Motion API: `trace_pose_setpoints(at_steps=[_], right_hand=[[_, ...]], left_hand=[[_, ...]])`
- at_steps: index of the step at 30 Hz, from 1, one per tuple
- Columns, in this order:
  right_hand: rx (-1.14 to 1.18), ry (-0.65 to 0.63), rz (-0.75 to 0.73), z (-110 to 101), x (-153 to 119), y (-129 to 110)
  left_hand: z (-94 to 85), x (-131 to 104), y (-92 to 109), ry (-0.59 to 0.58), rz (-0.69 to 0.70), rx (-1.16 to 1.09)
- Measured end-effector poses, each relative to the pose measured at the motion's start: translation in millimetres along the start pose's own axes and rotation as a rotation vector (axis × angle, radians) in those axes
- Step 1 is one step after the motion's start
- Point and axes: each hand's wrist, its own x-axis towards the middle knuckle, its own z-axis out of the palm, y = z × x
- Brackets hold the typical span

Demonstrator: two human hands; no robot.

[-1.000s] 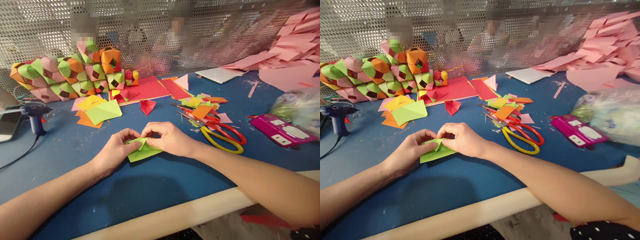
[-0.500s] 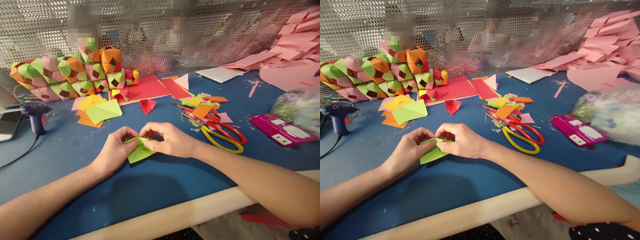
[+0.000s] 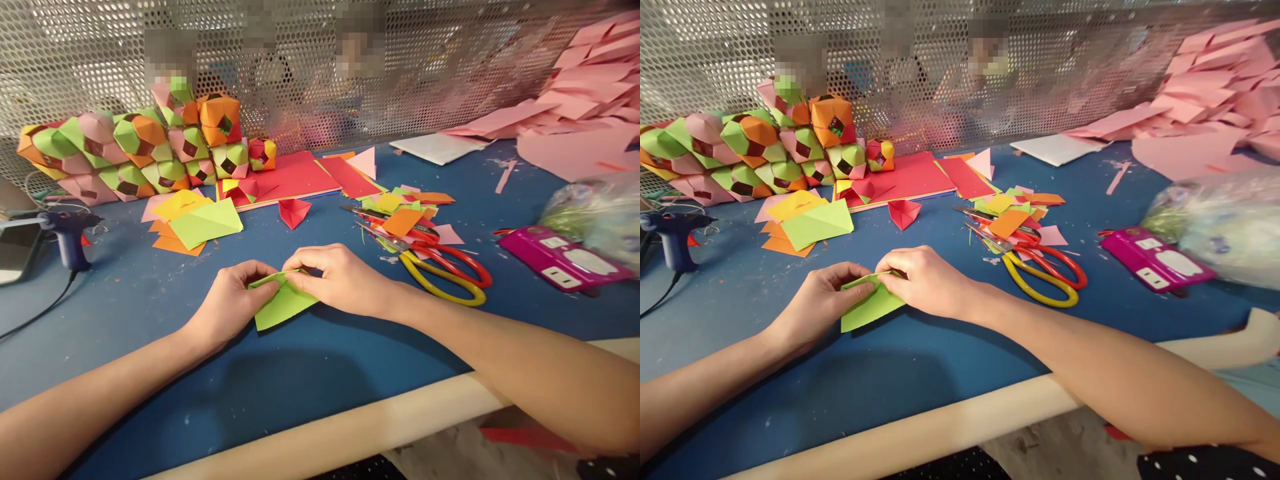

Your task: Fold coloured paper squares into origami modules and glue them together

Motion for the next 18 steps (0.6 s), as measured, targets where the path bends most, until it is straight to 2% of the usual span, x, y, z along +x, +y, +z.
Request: trace_pose_setpoints(at_steps=[8, 18], right_hand=[[-0.058, -0.039, -0.042, -1.3, -1.0, -2.3], [-0.042, -0.040, -0.019, -1.2, -0.8, -3.6]], left_hand=[[1.5, -0.7, -0.6, -0.001, -0.039, -0.111], [3.8, -1.1, 0.2, 0.037, -0.022, -0.068]])
